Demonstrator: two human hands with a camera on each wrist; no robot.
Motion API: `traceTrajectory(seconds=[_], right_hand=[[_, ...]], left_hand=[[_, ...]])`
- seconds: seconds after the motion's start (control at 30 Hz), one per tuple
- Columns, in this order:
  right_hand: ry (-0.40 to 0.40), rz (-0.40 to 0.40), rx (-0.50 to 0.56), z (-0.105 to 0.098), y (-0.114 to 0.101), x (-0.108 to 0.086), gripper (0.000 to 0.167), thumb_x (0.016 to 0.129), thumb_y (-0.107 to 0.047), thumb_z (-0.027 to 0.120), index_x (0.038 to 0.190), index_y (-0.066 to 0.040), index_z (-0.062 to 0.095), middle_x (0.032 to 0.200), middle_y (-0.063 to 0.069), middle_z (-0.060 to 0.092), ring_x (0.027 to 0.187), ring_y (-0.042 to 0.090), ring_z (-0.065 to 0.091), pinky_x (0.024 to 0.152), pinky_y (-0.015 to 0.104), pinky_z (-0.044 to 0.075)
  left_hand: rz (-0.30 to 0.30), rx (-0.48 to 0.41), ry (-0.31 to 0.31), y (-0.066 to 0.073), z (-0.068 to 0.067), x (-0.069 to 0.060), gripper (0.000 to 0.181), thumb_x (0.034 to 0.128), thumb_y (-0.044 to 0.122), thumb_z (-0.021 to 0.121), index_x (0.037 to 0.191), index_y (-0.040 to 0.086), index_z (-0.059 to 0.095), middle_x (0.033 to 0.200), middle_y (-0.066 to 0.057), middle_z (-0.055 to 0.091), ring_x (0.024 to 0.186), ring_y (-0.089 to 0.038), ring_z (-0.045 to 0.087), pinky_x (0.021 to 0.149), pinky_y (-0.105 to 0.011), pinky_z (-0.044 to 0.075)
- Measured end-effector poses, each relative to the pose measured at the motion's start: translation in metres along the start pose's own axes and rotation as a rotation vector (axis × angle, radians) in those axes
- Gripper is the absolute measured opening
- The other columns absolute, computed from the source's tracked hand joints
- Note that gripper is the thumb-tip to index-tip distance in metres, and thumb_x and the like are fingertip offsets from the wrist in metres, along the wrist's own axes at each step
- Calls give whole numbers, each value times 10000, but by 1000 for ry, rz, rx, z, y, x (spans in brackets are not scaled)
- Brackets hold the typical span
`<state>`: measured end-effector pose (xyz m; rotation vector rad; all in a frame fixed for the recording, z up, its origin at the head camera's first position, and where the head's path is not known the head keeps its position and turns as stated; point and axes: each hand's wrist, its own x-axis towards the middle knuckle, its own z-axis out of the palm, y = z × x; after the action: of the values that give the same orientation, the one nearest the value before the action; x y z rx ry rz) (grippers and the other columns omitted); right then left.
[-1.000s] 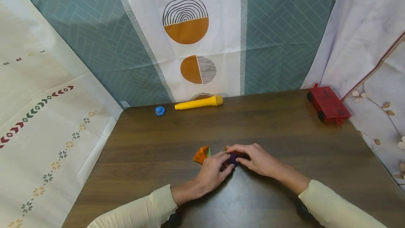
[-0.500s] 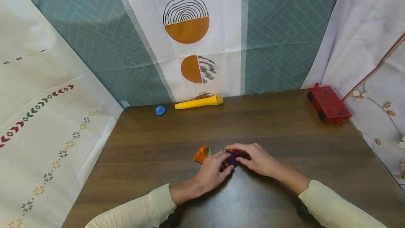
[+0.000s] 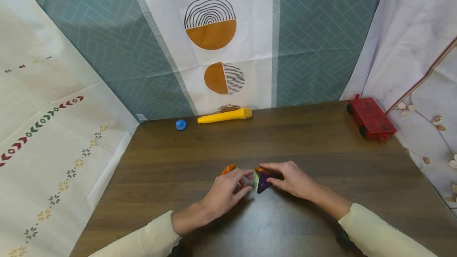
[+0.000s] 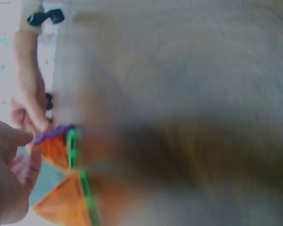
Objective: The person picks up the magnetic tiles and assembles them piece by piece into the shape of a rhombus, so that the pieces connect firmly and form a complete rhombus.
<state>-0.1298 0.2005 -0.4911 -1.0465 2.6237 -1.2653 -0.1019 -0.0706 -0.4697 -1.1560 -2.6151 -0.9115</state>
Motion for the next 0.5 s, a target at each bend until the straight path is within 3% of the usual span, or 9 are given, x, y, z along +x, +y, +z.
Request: traceTrajectory(seconds=[0.13,0.23,0.37,0.5], right_hand=[[25,-7,4,0,0,-1,491,904,30,819,1378,2,695,1287,144,741,1133,259,733,893,421,614],[49,-12,-4,-1,0,-1,459,892,33,829,1337,-4,726,1253,132,756,1099,230,746,877,402,620],[66,3,-9,-1,0,-1,421,890,9,840,1301,-9,751,1218,121,771,1067,215,760,861,388,625],[65,38,0,0,0,-3,406,896,-22,844,1293,-20,760,1215,123,771,1069,229,763,866,398,623]], left_hand=[[111,44,25,-17,-21,-2,476,951,126,828,1387,72,645,1255,-34,702,1034,-117,685,861,-184,563],[154,102,33,-36,-36,-4,623,943,204,846,1492,97,573,1408,-38,639,1230,-163,622,1018,-274,540],[136,118,13,-59,-47,-10,765,939,272,847,1581,90,472,1538,-59,557,1387,-200,549,1115,-357,490],[86,72,-19,-75,-45,-17,777,931,248,853,1586,76,471,1560,-73,554,1405,-222,558,1113,-407,495]])
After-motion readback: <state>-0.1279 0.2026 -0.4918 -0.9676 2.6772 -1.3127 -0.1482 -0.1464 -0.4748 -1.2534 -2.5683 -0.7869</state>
